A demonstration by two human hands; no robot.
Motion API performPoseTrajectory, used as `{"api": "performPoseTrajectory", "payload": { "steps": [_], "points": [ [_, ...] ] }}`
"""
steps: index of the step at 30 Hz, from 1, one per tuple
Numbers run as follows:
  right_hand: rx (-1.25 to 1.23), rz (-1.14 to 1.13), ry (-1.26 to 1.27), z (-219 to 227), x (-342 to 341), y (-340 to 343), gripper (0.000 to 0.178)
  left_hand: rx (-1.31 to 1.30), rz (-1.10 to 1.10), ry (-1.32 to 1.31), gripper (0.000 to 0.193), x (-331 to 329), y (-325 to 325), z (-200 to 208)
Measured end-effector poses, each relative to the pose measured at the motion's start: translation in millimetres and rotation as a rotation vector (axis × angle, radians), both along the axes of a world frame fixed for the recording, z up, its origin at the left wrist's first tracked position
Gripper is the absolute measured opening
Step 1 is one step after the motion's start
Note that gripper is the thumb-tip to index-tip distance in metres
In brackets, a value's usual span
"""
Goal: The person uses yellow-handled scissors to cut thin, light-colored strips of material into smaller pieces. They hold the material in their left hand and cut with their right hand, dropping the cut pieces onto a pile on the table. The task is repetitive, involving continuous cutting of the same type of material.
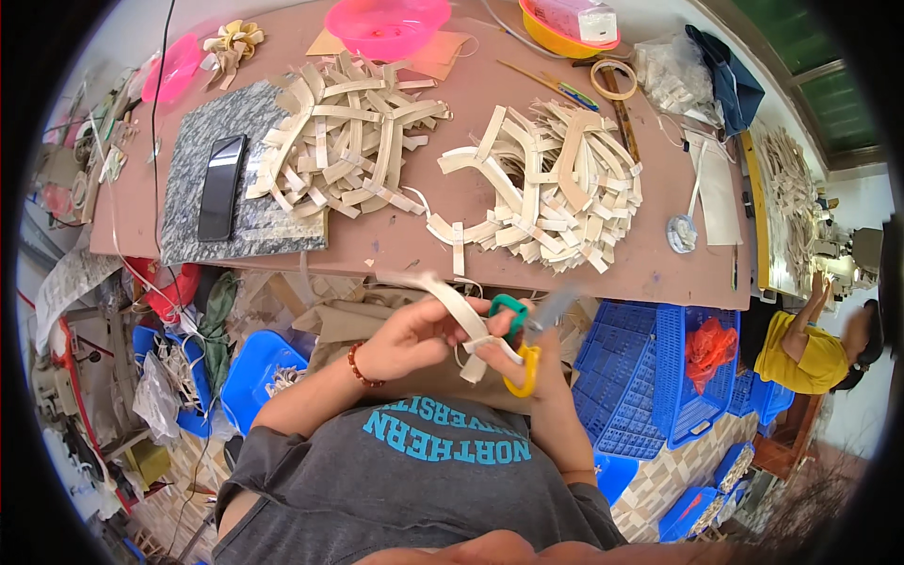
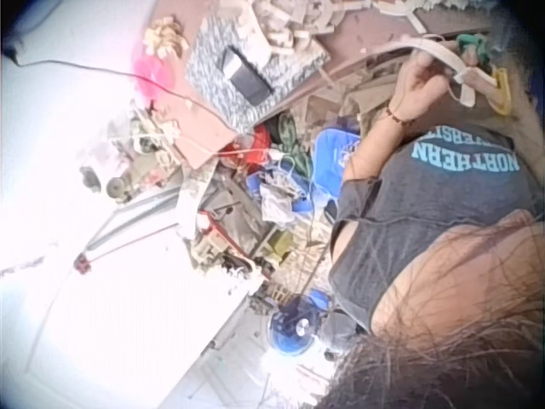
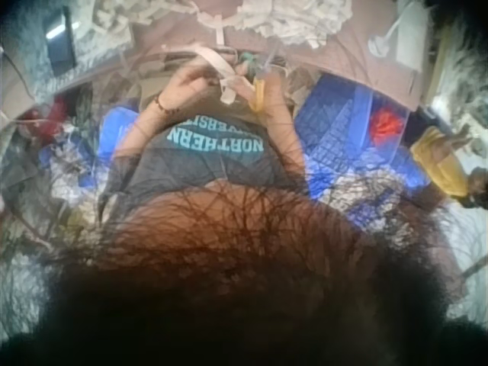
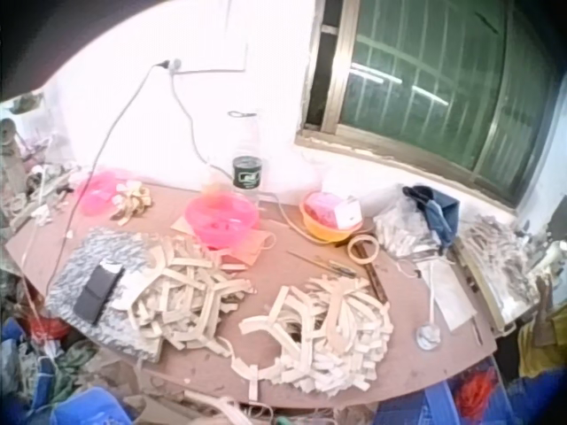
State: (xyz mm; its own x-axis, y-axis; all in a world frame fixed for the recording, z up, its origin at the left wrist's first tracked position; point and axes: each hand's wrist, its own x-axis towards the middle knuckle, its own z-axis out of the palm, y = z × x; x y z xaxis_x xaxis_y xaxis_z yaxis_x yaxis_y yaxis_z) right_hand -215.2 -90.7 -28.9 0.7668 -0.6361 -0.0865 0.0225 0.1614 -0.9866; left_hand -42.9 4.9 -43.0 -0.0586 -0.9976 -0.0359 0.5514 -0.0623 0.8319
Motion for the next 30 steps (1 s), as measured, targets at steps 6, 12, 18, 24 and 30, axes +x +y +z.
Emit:
{"api": "performPoseTrajectory", "payload": {
  "steps": [6,12,18,24,30],
  "points": [
    [0.245,-0.141,0.024,-8.3,6.3,4.2,0.036,0.136,0.49,-0.093,0.024,2.1,-24.0,3.5],
    [-0.079,-0.108,0.355,-32.1,-19.2,17.5,0.05,0.052,0.726,-0.051,0.042,10.2,-39.7,8.2],
    [-0.244,0.099,0.441,-21.2,-27.5,14.8,0.053,0.022,0.799,0.003,0.048,10.8,-41.6,12.6],
    [0.207,0.211,0.111,-16.9,-25.1,19.6,0.051,0.033,0.819,0.007,0.048,11.0,-44.6,13.3],
    [0.258,0.193,0.039,-18.4,-20.2,20.3,0.061,0.019,0.706,-0.095,0.056,7.3,-40.0,16.8]
  ]
}}
